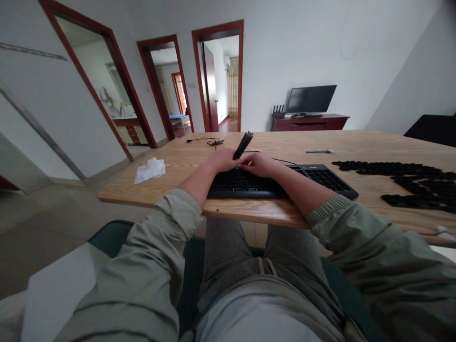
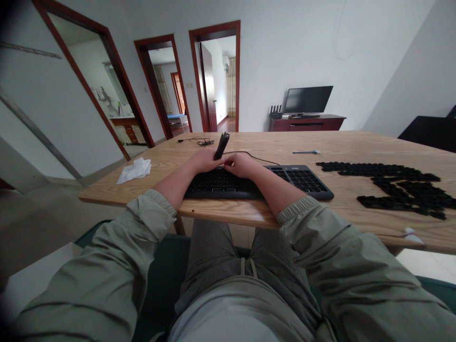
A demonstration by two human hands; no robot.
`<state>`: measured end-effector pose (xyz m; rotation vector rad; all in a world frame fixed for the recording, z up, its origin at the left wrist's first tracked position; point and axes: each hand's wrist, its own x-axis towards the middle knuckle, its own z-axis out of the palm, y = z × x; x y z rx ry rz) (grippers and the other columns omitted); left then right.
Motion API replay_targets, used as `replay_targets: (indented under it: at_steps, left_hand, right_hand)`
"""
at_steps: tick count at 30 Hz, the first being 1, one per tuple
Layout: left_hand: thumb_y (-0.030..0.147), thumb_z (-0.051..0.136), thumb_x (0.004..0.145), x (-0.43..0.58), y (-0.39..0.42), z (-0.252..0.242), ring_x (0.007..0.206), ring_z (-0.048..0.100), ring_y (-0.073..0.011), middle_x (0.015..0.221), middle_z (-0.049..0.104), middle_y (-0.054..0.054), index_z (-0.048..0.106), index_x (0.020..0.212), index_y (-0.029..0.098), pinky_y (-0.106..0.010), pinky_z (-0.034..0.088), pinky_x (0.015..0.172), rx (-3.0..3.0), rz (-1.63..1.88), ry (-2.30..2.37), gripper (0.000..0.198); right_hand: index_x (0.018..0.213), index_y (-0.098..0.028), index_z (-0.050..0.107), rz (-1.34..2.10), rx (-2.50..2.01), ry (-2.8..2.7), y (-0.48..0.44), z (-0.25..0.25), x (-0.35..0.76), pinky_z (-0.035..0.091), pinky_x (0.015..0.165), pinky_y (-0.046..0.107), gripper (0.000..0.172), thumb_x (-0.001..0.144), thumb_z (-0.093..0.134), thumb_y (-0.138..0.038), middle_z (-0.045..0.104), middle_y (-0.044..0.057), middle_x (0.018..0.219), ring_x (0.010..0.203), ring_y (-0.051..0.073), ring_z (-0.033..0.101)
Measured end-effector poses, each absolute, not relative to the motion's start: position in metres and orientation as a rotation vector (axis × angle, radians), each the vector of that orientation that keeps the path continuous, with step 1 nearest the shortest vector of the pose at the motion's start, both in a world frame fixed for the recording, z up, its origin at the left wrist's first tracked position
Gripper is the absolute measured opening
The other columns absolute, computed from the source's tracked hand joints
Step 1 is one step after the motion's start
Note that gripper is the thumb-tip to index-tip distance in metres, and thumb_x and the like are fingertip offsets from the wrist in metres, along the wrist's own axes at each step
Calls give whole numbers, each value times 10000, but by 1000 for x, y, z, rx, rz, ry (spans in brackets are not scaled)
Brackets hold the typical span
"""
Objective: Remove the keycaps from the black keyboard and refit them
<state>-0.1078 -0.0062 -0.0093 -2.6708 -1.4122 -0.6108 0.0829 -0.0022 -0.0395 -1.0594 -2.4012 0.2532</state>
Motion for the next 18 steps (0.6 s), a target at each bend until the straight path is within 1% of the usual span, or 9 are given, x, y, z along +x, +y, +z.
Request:
replay_targets:
  at_steps: [4, 8, 10, 13, 16, 18]
  left_hand:
    - [640, 429, 900, -107, -6, -10, 906, 670, -290, 966, 735, -142, 743, 1015, 159, -337, 484, 775, -2651, -597, -1408, 586]
    - [644, 431, 898, -108, -7, -9, 879, 670, -274, 933, 733, -136, 741, 1019, 157, -330, 481, 776, -2665, -598, -1424, 590]
    - [632, 448, 896, -108, -6, -9, 899, 669, -268, 952, 735, -128, 740, 1014, 161, -324, 481, 791, -2672, -614, -1410, 567]
    - [593, 457, 906, -109, -5, -10, 934, 669, -264, 999, 738, -118, 740, 1009, 164, -322, 487, 815, -2712, -642, -1368, 524]
    - [551, 415, 932, -109, -5, -11, 906, 672, -265, 973, 738, -121, 740, 974, 148, -337, 494, 809, -2744, -670, -1335, 519]
    - [528, 407, 937, -110, -5, -10, 885, 671, -262, 950, 736, -123, 739, 951, 138, -340, 496, 804, -2749, -682, -1332, 512]
  right_hand:
    - [1076, -248, 756, 251, -1068, -2408, -6, -37, 83, 478, 716, 272, 269, 876, 592, -319, 762, 15, 894, 748, 172, 661]
    - [1056, -254, 762, 194, -1115, -2399, -11, -35, 82, 465, 691, 268, 269, 875, 579, -335, 756, 15, 864, 725, 170, 652]
    - [1033, -246, 765, 126, -1155, -2396, -13, -34, 79, 457, 685, 274, 262, 873, 578, -334, 753, 26, 849, 716, 175, 648]
    - [975, -221, 763, -22, -1209, -2405, -16, -32, 76, 455, 698, 291, 243, 865, 585, -344, 748, 50, 845, 728, 195, 649]
    - [897, -197, 753, -170, -1249, -2425, -18, -32, 74, 465, 728, 314, 240, 864, 583, -362, 745, 85, 870, 767, 222, 657]
    - [879, -194, 751, -220, -1229, -2449, -18, -32, 73, 473, 759, 325, 236, 870, 572, -348, 744, 99, 912, 809, 234, 664]
